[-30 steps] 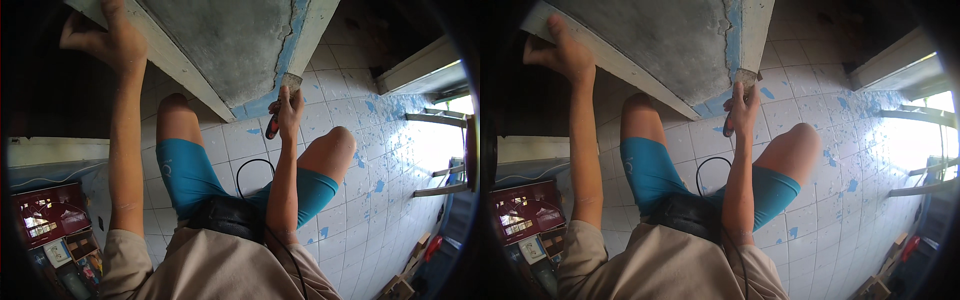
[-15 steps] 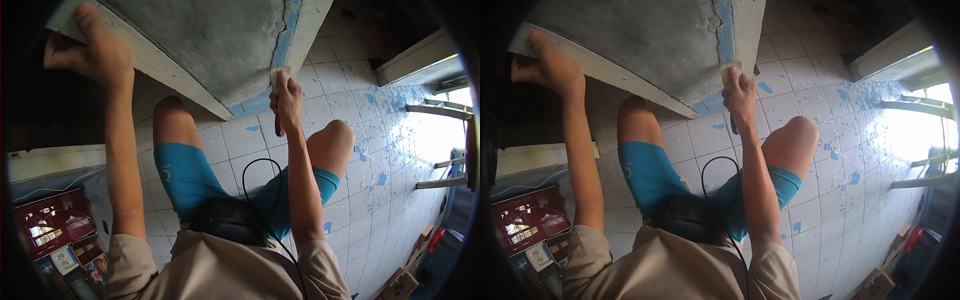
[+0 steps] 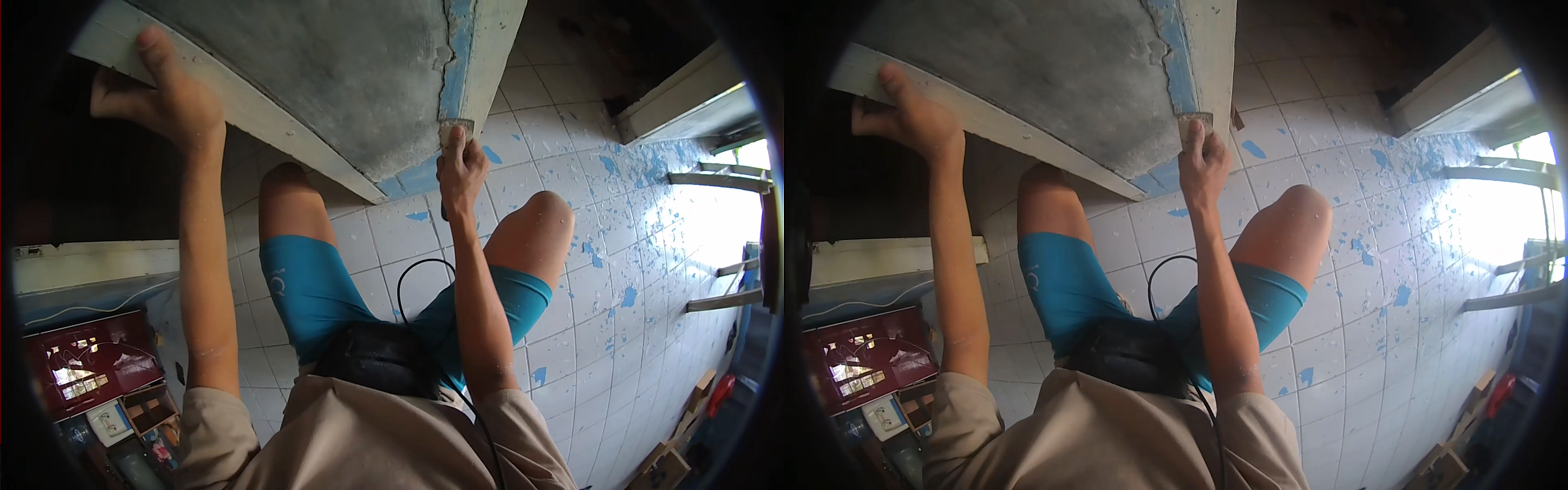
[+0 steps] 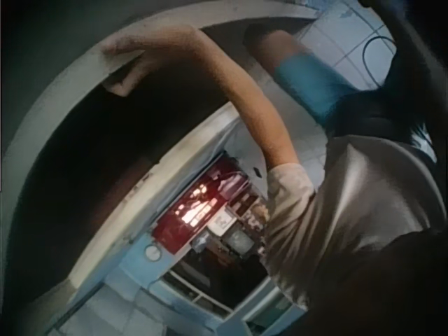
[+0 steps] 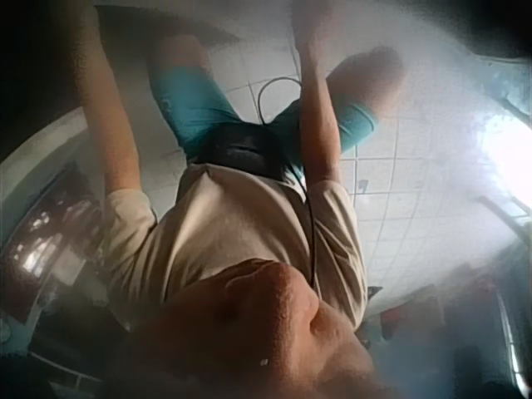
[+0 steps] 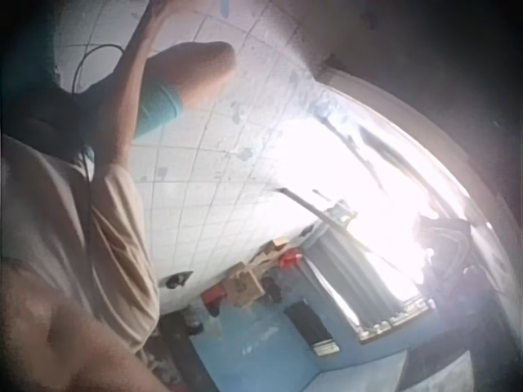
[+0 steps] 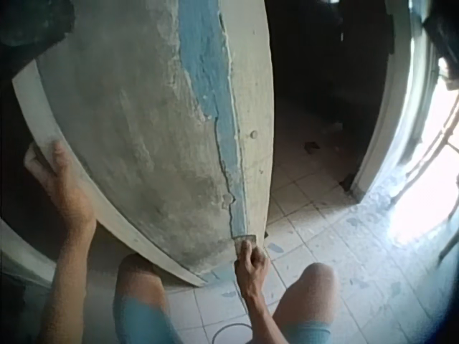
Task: The person scrapes old paint from a wall surface using a metal scraper tool, handling the tool with one hand while the other hand rests on the wall frame.
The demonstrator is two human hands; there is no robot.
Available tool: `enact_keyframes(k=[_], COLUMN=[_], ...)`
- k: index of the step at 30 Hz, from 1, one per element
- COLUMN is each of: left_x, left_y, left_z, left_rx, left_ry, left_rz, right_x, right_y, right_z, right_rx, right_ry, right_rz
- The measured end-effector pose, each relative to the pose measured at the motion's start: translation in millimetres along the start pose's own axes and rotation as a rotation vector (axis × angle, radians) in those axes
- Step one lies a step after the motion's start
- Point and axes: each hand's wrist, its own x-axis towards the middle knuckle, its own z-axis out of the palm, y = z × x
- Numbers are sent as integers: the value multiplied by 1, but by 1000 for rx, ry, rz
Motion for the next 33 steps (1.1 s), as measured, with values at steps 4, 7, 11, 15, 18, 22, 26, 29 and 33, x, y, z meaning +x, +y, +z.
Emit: enact_keyframes(k=[4, 7, 11, 15, 18, 22, 26, 29, 33], left_x=[2, 0, 4, 3, 0, 1, 5, 5, 1], left_y=[-1, 1, 1, -3, 1, -6, -3, -4, -1], left_z=[-1, -1, -3, -4, 0, -3, -5, -4, -1], left_rx=[-2, 49, 60, 79, 64, 42, 74, 90, 62], left_ry=[-6, 9, -10, -4, -4, 9, -9, -23, -5], left_rz=[39, 61, 80, 115, 69, 119, 126, 150, 99], right_x=[-14, -18, 7, 6, -3, -23, -27, -21, -17], right_y=[-15, -27, -57, -61, -44, 1, -17, -30, -28], right_z=[3, 4, -5, -7, -1, 14, 30, 19, 16], right_rx=[166, 346, 366, 300, 260, 185, 239, 379, 281], right_ry=[15, -11, -49, -18, 49, 119, 136, 140, 121], right_rz=[179, 335, 365, 306, 375, 151, 257, 343, 297])
